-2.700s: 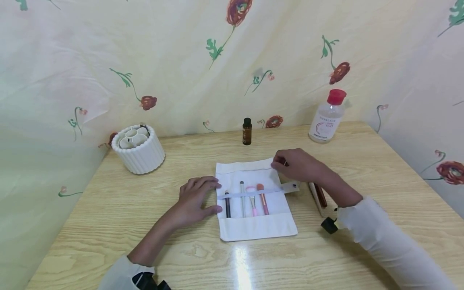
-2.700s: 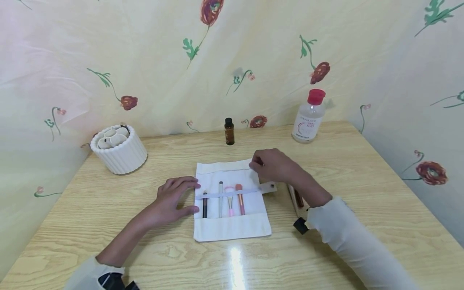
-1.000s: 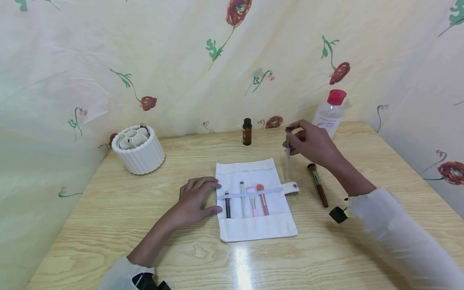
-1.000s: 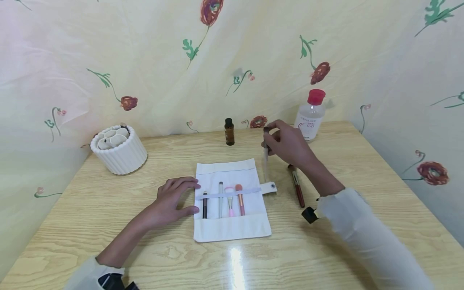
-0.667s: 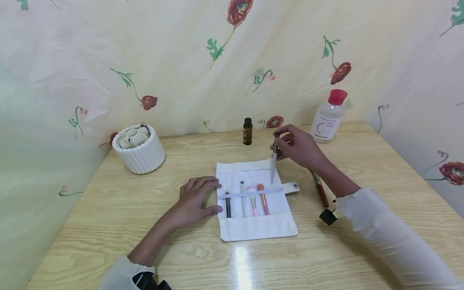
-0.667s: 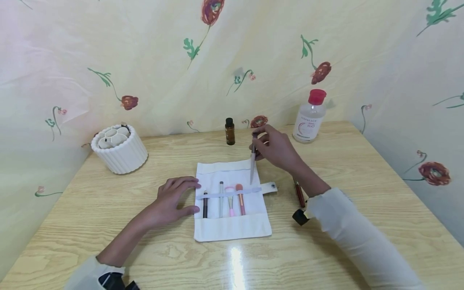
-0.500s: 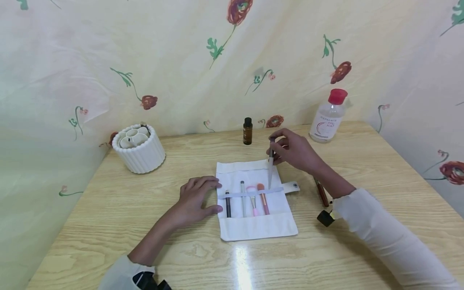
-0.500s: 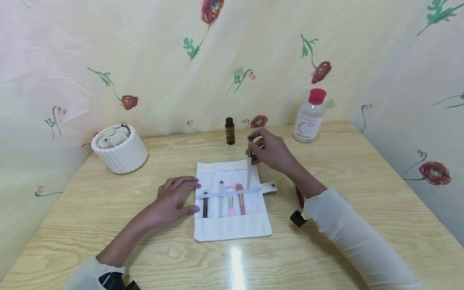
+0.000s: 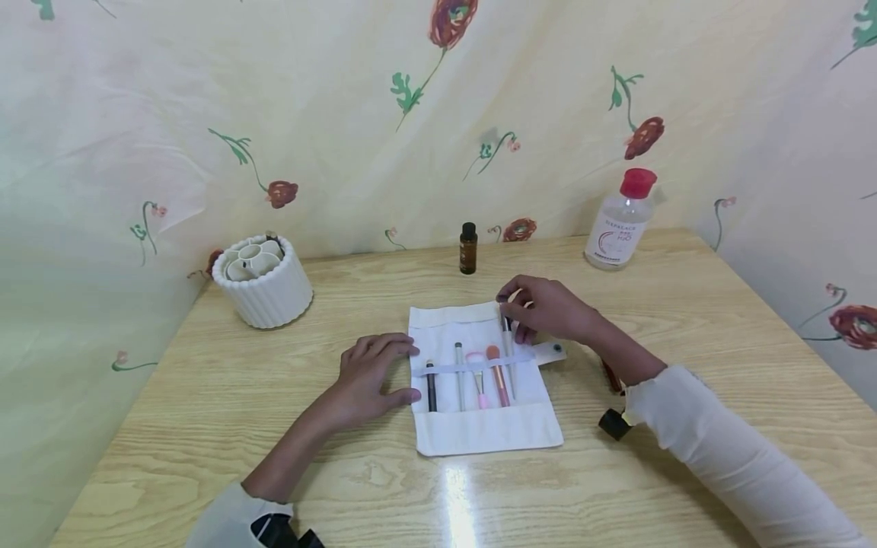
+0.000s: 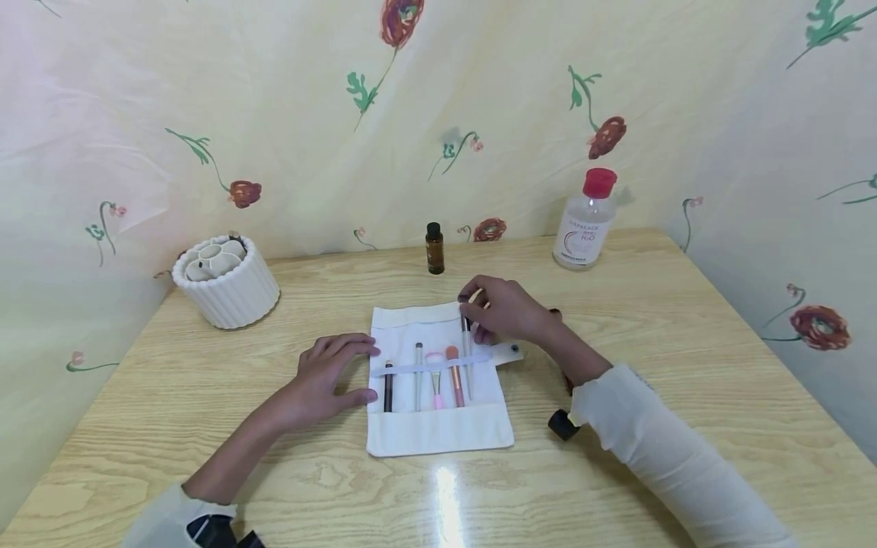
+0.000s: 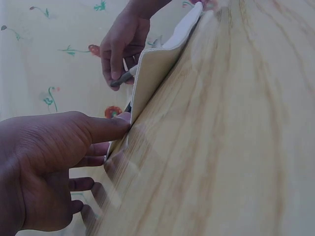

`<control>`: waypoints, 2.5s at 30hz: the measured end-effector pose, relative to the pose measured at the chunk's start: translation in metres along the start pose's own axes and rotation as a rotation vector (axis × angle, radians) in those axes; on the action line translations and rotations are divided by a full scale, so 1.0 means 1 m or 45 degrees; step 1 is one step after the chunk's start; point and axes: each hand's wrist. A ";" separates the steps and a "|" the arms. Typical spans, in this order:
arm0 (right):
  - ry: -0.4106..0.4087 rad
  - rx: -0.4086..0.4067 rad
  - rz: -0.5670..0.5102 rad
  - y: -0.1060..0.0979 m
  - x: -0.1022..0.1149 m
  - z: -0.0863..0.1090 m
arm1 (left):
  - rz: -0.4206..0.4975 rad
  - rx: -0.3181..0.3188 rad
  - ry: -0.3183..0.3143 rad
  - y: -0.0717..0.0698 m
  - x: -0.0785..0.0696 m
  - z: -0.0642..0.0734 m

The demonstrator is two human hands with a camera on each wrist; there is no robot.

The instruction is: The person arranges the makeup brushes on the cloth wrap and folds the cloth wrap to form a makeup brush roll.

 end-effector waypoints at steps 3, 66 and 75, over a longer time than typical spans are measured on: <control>0.000 0.040 0.079 0.002 -0.002 0.002 | -0.004 -0.001 -0.004 0.000 0.000 0.000; 0.314 -0.017 0.611 -0.062 -0.039 0.057 | -0.004 -0.008 0.014 0.002 0.001 -0.001; 0.132 -0.300 0.403 -0.062 -0.017 0.046 | 0.001 -0.007 0.010 0.001 0.001 0.000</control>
Point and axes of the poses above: each hand's wrist, its own z-axis away from the middle knuckle, its own y-axis out of the palm, x = y × z, and after that the axes turned 2 degrees about z, right-handed
